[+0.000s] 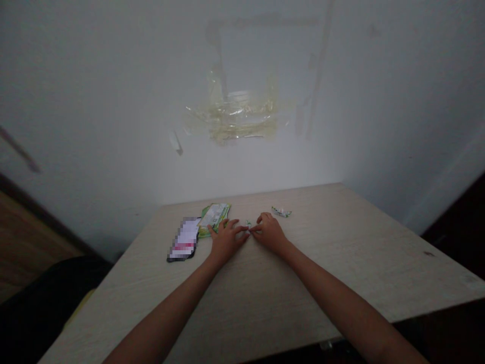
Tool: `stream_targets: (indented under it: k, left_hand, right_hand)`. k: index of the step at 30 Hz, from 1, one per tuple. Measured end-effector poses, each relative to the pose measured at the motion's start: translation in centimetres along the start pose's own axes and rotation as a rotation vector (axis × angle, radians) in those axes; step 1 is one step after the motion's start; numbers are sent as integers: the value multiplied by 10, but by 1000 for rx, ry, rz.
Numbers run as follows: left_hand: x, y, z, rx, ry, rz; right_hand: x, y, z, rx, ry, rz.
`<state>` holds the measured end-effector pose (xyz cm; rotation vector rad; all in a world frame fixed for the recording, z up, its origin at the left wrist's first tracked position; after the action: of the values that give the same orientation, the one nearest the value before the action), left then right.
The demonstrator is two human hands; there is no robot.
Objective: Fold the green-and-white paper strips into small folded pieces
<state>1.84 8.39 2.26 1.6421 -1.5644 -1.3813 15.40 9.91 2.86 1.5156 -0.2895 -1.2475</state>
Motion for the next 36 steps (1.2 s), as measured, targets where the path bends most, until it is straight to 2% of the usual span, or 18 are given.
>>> stream_targets:
  k: [9,21,36]
  left_hand:
    - [-2,-4,3,-53,14,43]
    - [-3,-9,7,-29,13,77]
    - [-5,-11,8,-31,28,105]
  right_hand:
    - [4,-2,-3,4,-45,27]
    - [-1,1,4,148,-128,90]
    - [-1,0,-1,250,-248,176]
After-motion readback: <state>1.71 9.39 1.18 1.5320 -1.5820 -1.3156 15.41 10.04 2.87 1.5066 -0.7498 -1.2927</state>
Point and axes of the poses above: each hand's wrist, its own x-axis away from the middle knuckle, its own y-axis out of the back of the hand, z = x × y, the point moved 10 cm from there along -x, towards the middle knuckle, and after that the axes turned 9 degrees about x, right-handed, at the moved point
